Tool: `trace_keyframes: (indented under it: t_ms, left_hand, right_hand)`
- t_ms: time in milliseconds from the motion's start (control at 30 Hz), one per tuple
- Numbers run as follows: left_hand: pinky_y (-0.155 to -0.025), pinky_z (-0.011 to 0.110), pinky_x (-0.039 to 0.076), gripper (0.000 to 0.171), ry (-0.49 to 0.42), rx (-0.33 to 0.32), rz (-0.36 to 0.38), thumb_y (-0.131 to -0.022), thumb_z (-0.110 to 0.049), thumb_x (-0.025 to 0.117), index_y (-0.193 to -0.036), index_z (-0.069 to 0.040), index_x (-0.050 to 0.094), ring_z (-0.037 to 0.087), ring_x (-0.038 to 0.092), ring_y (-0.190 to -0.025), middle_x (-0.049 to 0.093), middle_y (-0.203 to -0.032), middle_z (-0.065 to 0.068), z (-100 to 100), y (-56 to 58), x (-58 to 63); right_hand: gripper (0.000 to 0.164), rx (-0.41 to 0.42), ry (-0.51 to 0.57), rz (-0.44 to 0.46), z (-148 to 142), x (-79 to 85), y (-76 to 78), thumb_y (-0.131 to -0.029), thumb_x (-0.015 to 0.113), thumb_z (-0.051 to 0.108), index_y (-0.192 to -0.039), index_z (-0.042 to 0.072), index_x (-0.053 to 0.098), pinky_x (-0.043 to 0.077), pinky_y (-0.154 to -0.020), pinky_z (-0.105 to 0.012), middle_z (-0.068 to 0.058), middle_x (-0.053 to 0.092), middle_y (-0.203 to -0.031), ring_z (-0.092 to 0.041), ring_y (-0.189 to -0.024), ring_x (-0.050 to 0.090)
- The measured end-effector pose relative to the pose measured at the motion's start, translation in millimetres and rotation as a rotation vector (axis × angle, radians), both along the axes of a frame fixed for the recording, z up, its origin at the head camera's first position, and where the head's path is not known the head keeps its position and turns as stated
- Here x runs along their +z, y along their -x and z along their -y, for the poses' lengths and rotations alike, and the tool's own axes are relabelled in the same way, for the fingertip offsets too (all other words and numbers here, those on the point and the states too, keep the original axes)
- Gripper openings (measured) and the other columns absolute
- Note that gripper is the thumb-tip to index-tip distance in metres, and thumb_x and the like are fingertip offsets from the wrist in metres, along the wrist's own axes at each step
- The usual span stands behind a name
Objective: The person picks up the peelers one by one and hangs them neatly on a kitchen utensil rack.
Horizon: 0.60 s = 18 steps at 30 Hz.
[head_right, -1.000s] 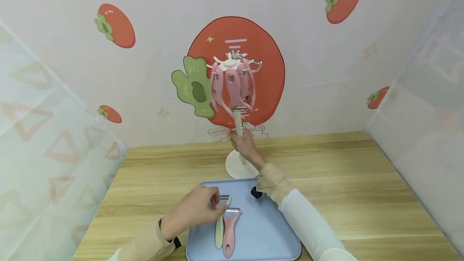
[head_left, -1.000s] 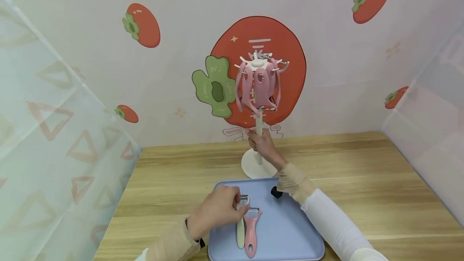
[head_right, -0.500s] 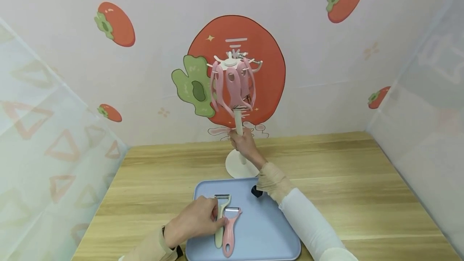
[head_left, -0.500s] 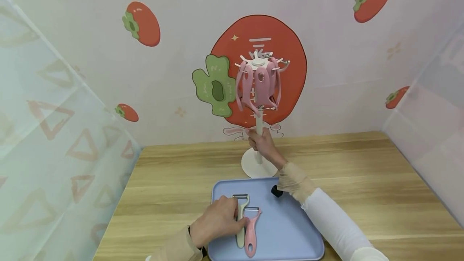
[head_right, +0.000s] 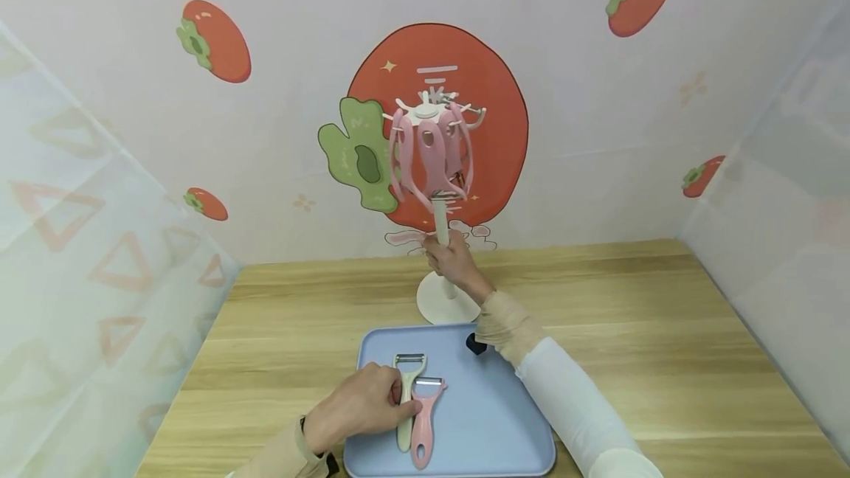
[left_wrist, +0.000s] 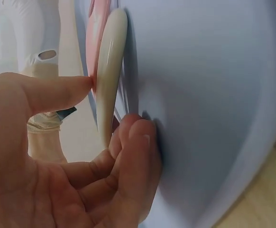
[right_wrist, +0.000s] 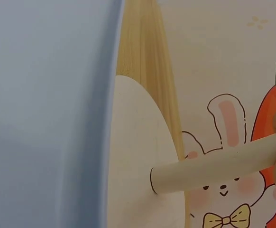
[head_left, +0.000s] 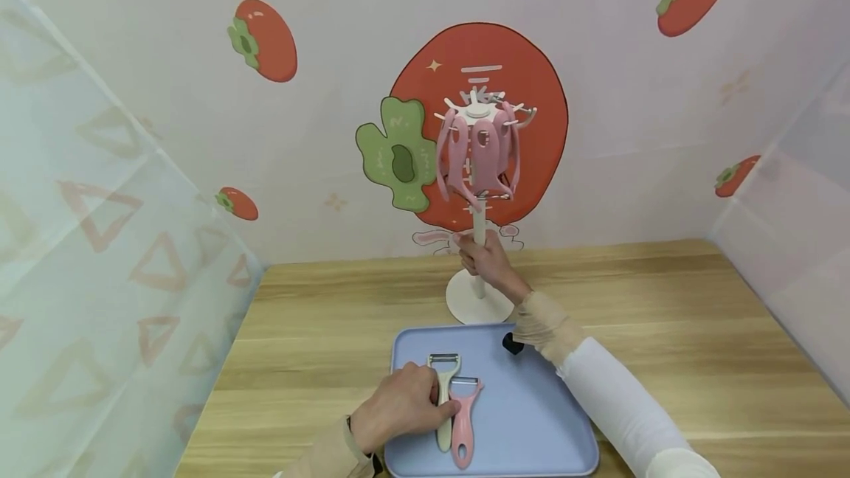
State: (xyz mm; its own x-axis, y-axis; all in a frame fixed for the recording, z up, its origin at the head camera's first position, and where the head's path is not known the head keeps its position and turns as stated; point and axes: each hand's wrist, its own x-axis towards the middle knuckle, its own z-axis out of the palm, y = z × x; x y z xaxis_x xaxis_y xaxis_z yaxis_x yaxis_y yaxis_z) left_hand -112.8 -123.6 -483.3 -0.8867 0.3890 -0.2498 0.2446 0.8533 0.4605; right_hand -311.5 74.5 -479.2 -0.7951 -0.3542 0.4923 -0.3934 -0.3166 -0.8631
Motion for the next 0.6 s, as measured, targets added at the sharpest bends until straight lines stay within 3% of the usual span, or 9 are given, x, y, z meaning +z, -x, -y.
trace_keyframes:
  t_ms: [200, 400, 600]
  left_hand:
    - [-0.04, 0.024, 0.021, 0.05, -0.041, -0.011, 0.006, -0.088, -0.037, 0.075, -0.05, -0.019, 0.047, 0.004, 0.031, -0.038, 0.027, -0.043, -0.014, 0.5, 1.5, 0.3]
    - [-0.039, 0.023, 0.02, 0.051, -0.061, -0.015, 0.026, -0.091, -0.032, 0.072, -0.05, -0.02, 0.043, 0.002, 0.028, -0.037, 0.025, -0.043, -0.015, 3.2, 3.3, 0.5]
    - [-0.037, 0.025, 0.021, 0.051, -0.036, 0.034, 0.007, -0.089, -0.033, 0.072, -0.049, -0.02, 0.042, 0.003, 0.027, -0.036, 0.025, -0.042, -0.015, 4.8, 5.8, -1.1]
  right_hand:
    - [0.055, -0.009, -0.015, 0.017, 0.4, -0.8, 0.7, -0.107, 0.05, 0.014, -0.057, -0.001, 0.034, 0.018, -0.035, -0.028, 0.004, 0.029, -0.044, -0.01, -0.034, 0.024]
    - [0.056, -0.009, -0.019, 0.024, -0.3, -2.0, 1.2, -0.107, 0.05, 0.015, -0.056, -0.002, 0.034, 0.018, -0.035, -0.028, 0.002, 0.028, -0.044, -0.01, -0.034, 0.024]
    - [0.055, -0.015, -0.007, 0.019, 0.6, -1.0, 0.9, -0.107, 0.05, 0.013, -0.056, -0.003, 0.034, 0.018, -0.034, -0.029, 0.002, 0.028, -0.043, -0.011, -0.034, 0.024]
